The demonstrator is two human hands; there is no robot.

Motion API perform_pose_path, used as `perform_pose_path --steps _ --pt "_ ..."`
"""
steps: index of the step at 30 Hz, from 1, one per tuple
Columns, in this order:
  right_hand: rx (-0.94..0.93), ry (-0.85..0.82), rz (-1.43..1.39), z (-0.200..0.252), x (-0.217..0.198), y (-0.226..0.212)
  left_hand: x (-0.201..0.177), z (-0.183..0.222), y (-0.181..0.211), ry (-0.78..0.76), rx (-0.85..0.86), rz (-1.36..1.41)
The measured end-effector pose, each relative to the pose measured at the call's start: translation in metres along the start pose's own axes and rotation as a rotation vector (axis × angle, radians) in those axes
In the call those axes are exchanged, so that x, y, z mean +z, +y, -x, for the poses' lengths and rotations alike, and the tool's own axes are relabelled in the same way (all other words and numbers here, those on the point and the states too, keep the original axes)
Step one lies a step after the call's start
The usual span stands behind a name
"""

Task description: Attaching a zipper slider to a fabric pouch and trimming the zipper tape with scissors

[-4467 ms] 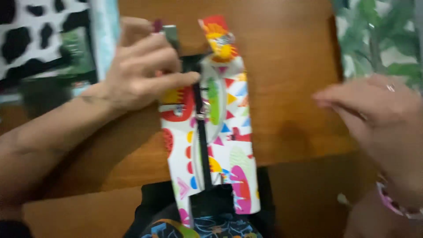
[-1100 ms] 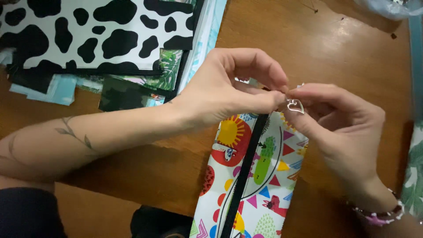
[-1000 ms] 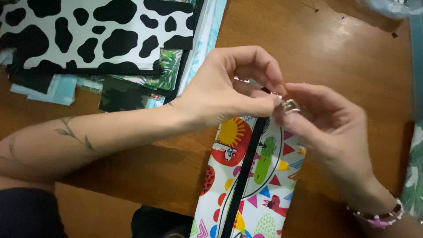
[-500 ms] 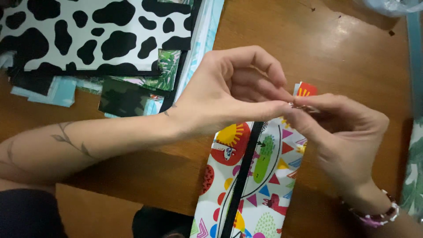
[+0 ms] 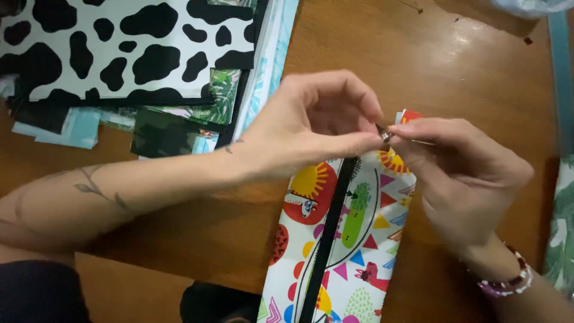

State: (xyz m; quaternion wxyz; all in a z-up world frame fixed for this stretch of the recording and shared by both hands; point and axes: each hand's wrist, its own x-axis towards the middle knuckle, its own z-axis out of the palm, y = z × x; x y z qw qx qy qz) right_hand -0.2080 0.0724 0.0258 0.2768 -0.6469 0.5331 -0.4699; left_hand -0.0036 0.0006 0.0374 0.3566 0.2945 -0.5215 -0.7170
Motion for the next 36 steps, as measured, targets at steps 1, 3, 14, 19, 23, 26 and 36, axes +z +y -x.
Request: perform_pose_path --steps 1,3,14,19,23,26,36 --pt "-0.027 -0.010 0.006 -0.001 0.000 0.002 -0.007 -0.005 0.001 -0.057 0.170 -0.305" --pt "-0.055 -0.021 0.012 -0.003 0.002 0.003 -0.020 -0.014 -0.003 -0.113 0.338 -0.611" --pt "0.112 -0.161 0.101 -0.012 0.001 -0.010 -0.035 -0.027 -0.010 -0.166 0.175 -1.220" --pt "0.119 -0.202 0.171 -0.012 -0.001 -0.006 -0.032 -0.028 -0.015 -0.241 0.020 -1.084" --pt "0.271 -0.242 0.139 -0.012 0.000 0.001 -0.029 -0.024 -0.022 -0.134 0.153 -0.976" --pt "0.340 -0.212 -0.009 -0.012 0.002 0.006 -0.024 -0.018 -0.016 -0.138 0.232 -0.867" --pt "0.397 -0.067 -0.212 -0.005 0.007 0.029 -0.020 -0.021 -0.036 -0.100 0.079 -0.530"
